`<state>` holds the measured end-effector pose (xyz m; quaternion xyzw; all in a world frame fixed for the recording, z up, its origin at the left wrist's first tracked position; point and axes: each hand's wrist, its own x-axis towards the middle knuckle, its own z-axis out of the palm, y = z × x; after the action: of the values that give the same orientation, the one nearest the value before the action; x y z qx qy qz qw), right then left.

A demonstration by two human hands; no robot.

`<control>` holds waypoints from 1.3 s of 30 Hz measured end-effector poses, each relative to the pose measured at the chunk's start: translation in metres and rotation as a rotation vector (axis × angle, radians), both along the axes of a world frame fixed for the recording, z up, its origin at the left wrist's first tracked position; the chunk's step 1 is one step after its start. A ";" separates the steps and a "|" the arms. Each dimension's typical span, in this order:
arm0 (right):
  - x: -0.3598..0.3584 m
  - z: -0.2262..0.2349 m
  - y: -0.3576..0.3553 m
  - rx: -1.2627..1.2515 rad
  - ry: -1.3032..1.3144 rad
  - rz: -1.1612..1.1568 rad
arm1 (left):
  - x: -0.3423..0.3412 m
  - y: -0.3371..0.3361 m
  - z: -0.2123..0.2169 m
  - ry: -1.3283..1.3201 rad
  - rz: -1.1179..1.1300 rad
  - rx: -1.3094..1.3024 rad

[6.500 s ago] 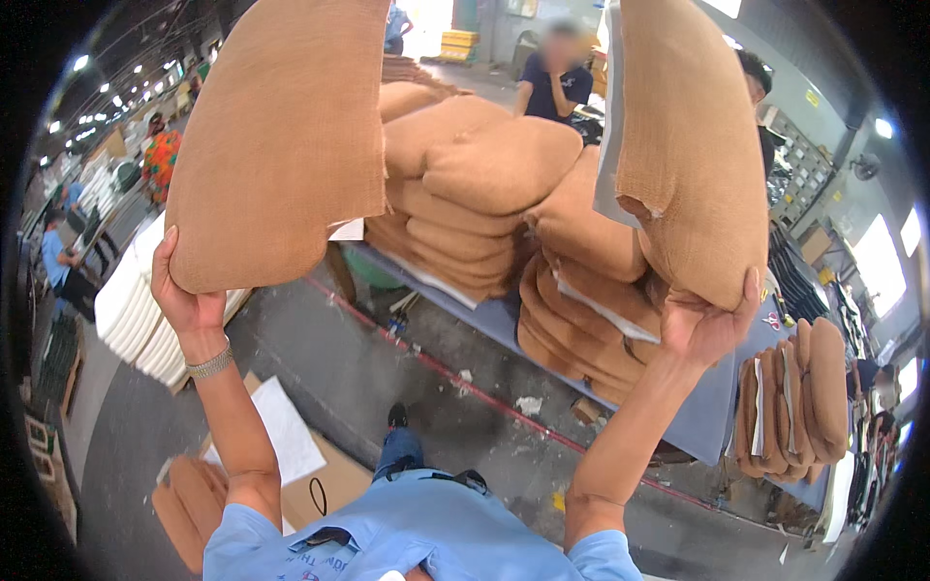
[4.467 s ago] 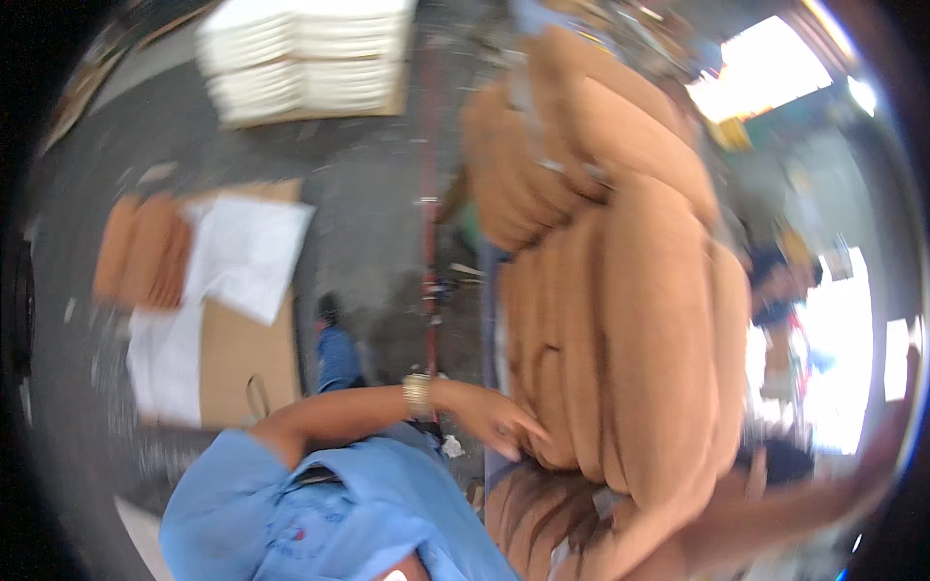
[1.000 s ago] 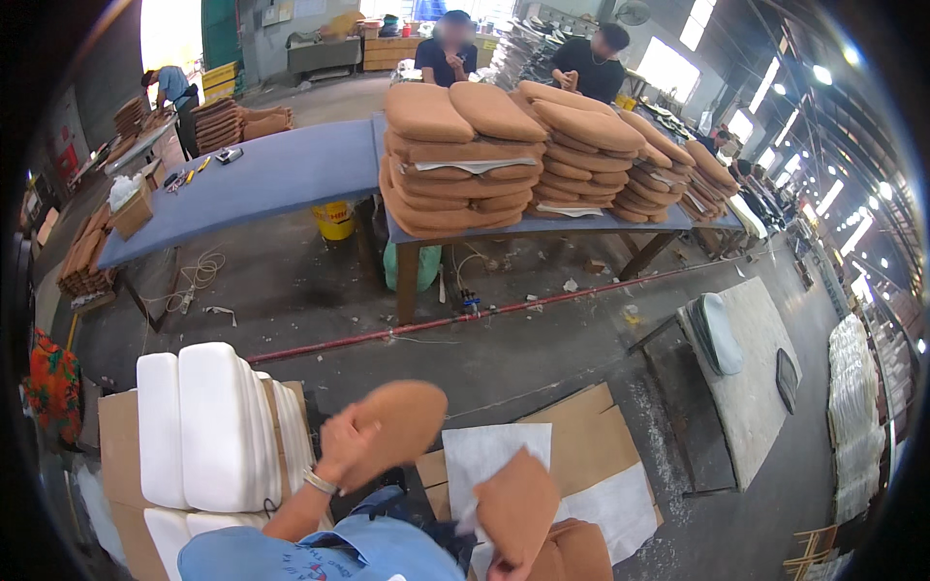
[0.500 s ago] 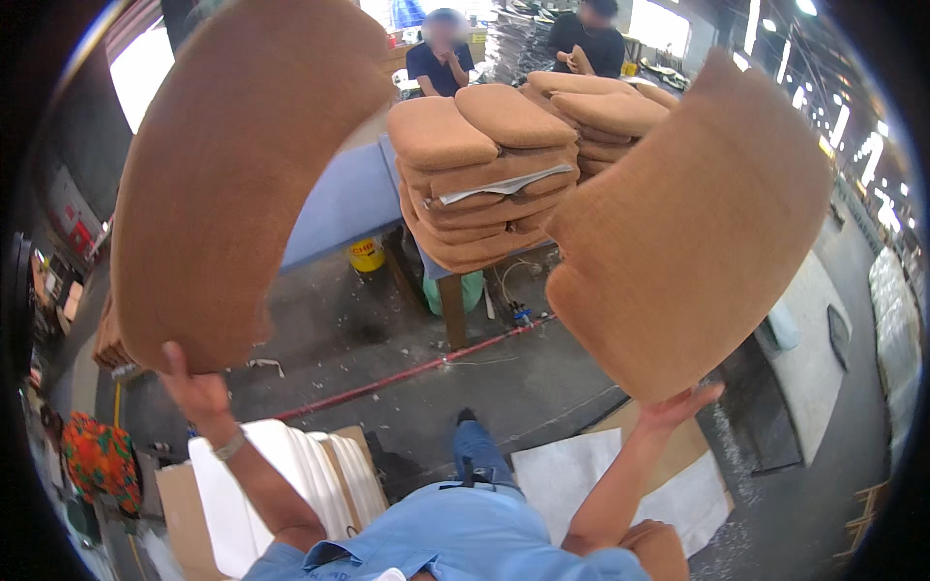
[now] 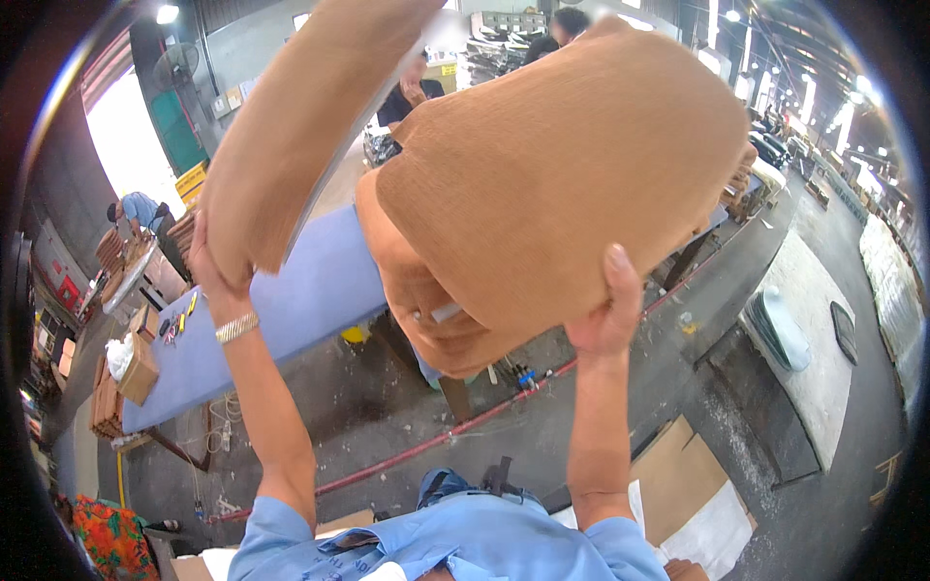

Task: The person stacks brown cushion pieces on a table, then wraps a white fabric around a cushion and secures it with a staple gun. The person also uses a utility knife to trim excess fabric. Finished cushions are placed on the table.

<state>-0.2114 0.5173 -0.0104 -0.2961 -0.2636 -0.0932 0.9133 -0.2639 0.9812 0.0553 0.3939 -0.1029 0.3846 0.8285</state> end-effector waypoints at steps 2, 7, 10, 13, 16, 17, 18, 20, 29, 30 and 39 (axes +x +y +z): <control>0.023 0.018 0.034 -0.007 0.028 -0.046 | 0.073 0.024 0.018 0.044 -0.090 0.003; 0.081 -0.001 0.107 0.019 0.167 -0.063 | 0.222 0.048 0.044 0.220 -0.209 0.162; 0.097 -0.042 0.155 -0.086 0.434 -0.075 | 0.299 0.058 -0.009 0.303 -0.259 0.252; 0.089 -0.046 0.172 -0.181 0.544 -0.062 | 0.352 0.070 -0.103 0.554 -0.082 0.380; 0.098 -0.044 0.176 -0.218 0.498 -0.146 | 0.367 0.058 -0.129 0.535 -0.232 0.382; 0.095 -0.036 0.185 -0.227 0.511 -0.162 | 0.376 0.073 -0.118 0.523 -0.301 0.412; 0.094 -0.038 0.188 -0.255 0.532 -0.181 | 0.382 0.077 -0.115 0.521 -0.389 0.440; 0.094 -0.041 0.180 -0.287 0.570 -0.260 | 0.386 0.065 -0.108 0.517 -0.616 0.428; -0.013 -0.115 0.135 -0.659 0.572 -0.326 | 0.339 0.078 -0.166 0.535 -0.182 0.510; -0.034 -0.142 0.124 -0.634 0.568 -0.285 | 0.316 0.062 -0.175 0.509 -0.060 0.455; -0.404 -0.433 0.112 -0.632 1.986 -0.759 | 0.079 -0.010 -0.498 1.322 -0.236 0.664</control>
<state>-0.6158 0.6292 -0.4432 -0.5203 0.6816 -0.0167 0.5142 -0.1853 0.9709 -0.4432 0.7586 0.2642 -0.0751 0.5908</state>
